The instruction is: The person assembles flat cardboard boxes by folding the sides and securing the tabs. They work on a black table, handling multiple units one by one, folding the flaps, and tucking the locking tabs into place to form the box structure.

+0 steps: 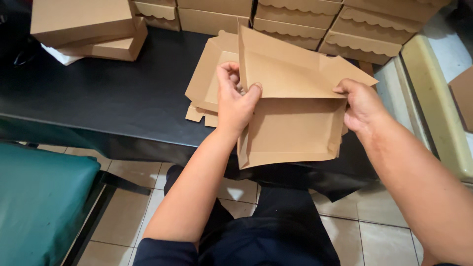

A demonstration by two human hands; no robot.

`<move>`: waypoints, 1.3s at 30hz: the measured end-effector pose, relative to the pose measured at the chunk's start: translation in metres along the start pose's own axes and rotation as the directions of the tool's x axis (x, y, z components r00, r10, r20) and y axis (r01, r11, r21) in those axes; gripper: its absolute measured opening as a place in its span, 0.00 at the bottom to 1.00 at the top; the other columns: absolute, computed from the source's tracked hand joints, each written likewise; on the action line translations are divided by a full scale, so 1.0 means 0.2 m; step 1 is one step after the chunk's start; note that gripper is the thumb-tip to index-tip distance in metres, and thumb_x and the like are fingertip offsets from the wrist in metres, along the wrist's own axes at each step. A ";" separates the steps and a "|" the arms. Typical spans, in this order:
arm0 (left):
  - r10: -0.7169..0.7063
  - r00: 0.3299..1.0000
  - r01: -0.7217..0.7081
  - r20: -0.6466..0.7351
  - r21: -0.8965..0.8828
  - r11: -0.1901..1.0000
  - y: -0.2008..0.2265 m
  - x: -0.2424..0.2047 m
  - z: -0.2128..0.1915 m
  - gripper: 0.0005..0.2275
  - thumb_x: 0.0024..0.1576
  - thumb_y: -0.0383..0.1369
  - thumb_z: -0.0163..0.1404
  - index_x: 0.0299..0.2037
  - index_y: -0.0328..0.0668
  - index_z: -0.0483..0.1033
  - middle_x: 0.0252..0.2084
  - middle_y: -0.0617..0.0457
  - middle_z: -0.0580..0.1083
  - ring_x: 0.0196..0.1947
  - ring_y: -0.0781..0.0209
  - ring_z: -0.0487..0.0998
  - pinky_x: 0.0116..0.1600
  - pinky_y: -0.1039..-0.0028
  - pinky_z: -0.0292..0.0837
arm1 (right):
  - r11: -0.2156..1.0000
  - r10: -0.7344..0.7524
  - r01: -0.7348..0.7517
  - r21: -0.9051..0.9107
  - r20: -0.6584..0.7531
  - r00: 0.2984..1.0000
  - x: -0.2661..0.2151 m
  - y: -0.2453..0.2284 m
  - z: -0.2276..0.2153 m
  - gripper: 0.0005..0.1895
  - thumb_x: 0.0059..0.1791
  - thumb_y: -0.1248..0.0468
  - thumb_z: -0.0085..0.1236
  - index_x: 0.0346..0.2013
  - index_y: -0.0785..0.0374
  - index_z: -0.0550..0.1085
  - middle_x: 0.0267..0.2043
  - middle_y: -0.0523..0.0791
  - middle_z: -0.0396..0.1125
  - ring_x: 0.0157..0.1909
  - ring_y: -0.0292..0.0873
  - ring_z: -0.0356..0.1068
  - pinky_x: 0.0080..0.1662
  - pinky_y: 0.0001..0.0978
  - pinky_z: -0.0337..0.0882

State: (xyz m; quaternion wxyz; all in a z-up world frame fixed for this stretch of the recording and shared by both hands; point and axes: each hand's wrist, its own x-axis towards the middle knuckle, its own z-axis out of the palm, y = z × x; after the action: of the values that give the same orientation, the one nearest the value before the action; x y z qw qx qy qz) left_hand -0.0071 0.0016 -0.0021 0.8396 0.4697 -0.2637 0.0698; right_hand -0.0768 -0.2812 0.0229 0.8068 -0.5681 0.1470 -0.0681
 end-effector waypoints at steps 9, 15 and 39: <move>-0.388 0.873 0.414 -0.296 0.029 0.910 -0.09 0.13 -0.09 0.21 0.56 0.22 0.48 0.58 0.35 0.55 0.45 0.37 0.75 0.33 0.50 0.72 0.30 0.62 0.62 | 0.705 -0.709 0.670 -0.232 -0.221 0.669 -0.24 -0.09 0.28 0.25 0.45 0.69 0.65 0.53 0.55 0.65 0.58 0.43 0.63 0.61 0.38 0.63 0.62 0.31 0.68; -0.217 0.903 0.259 -0.371 0.067 0.963 -0.23 0.16 -0.12 0.28 0.52 0.31 0.60 0.58 0.33 0.57 0.44 0.43 0.72 0.39 0.60 0.76 0.42 0.73 0.74 | 0.198 -0.416 0.690 -0.697 0.577 0.703 -0.56 0.27 0.58 0.22 0.41 0.53 0.72 0.45 0.59 0.77 0.51 0.45 0.70 0.58 0.47 0.66 0.63 0.43 0.59; -0.739 0.668 0.736 0.090 0.070 0.674 0.23 -0.39 -0.34 0.07 0.60 0.34 0.53 0.38 0.41 0.72 0.34 0.52 0.76 0.32 0.65 0.81 0.37 0.76 0.78 | 0.550 -0.055 0.306 -0.777 0.332 0.942 -0.58 0.28 0.68 0.08 0.50 0.67 0.57 0.41 0.66 0.79 0.34 0.42 0.71 0.28 0.33 0.61 0.29 0.27 0.62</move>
State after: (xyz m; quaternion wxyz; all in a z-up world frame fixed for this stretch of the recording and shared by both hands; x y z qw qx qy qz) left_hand -0.0640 0.0922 -0.0356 0.7738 0.5506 -0.0968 -0.2978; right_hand -0.1468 -0.1082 0.0321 0.4516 -0.8922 -0.0090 0.0021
